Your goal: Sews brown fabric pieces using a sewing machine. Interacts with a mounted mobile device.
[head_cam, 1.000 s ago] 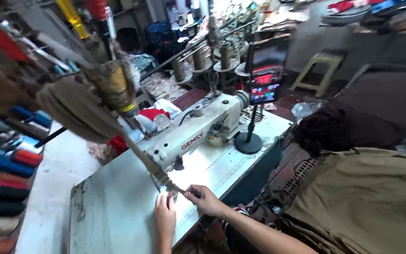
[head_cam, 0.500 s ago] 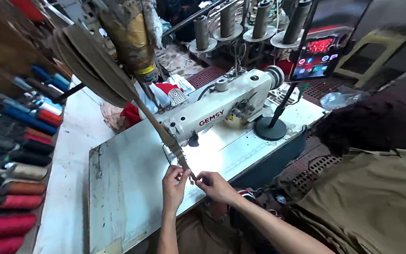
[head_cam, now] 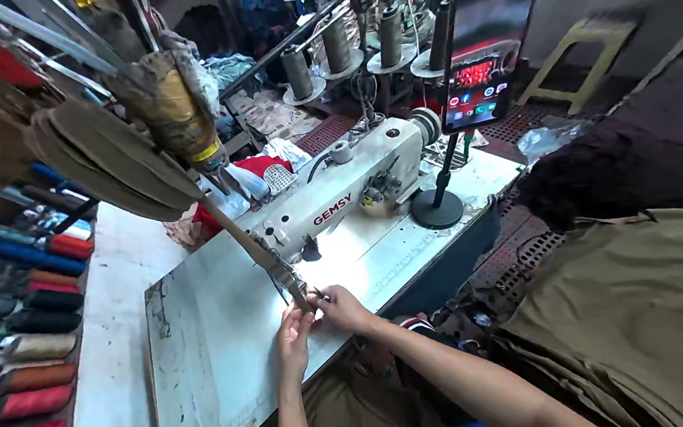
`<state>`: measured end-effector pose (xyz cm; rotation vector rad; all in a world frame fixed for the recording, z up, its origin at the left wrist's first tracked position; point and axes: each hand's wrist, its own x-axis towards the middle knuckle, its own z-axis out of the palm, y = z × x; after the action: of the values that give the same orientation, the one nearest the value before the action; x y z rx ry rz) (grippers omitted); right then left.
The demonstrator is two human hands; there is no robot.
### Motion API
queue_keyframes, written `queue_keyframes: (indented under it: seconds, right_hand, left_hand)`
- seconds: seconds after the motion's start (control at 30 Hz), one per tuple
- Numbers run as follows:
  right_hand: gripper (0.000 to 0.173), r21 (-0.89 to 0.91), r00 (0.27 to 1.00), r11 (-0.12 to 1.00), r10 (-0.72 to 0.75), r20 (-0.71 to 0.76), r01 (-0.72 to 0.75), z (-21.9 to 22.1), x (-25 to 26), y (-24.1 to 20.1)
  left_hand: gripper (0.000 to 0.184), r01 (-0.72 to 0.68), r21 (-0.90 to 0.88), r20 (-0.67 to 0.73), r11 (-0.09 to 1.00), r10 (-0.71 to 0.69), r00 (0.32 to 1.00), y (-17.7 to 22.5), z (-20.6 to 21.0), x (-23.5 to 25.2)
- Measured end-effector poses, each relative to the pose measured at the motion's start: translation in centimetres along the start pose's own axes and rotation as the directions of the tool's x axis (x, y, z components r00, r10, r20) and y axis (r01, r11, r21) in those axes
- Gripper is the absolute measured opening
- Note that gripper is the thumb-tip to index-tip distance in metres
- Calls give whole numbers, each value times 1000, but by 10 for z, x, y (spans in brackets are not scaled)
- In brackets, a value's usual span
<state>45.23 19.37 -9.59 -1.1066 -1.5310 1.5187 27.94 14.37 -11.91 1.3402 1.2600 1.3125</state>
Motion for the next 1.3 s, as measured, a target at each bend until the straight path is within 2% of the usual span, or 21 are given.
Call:
queue_keyframes:
  seconds: [0.1,0.17,0.3,0.4,0.47,0.6,0.83,1.0,1.3]
  right_hand:
    - [27,-166,993,984,-85,-86,70,-5,7,10]
    - [24,-144,992,987,-87,-91,73,-8,13,13]
    - [27,-67,992,989,-129,6,129,-10,24,17]
    - [31,-86,994,990,-111,12,111,-11,26,21]
    - [31,-99,994,989,-102,44,106,-14,23,20]
    - [29,-86,988,988,-117,96,126,-18,20,17]
    - [24,-77,996,996,-44,75,50,-16,23,13]
    - [33,-112,999,992,53,13,-51,-14,24,6]
    - [32,-114,994,988,101,-39,-105,-15,25,1]
  left_hand:
    - [27,129,-12,46,992,-128,991,7,5,3]
    - [28,172,3,96,985,-171,981,11,5,4]
    - [25,197,82,78,977,-203,976,16,6,4]
    - [21,165,72,59,984,-170,984,16,5,2]
    - [18,97,72,4,993,-97,995,11,6,1]
    - [17,-20,120,65,993,12,998,1,6,1]
    - [31,45,156,110,987,-62,992,7,8,-3]
    - [29,43,108,67,993,-50,997,7,10,-5]
    - [21,-3,21,53,1000,2,999,6,8,-8]
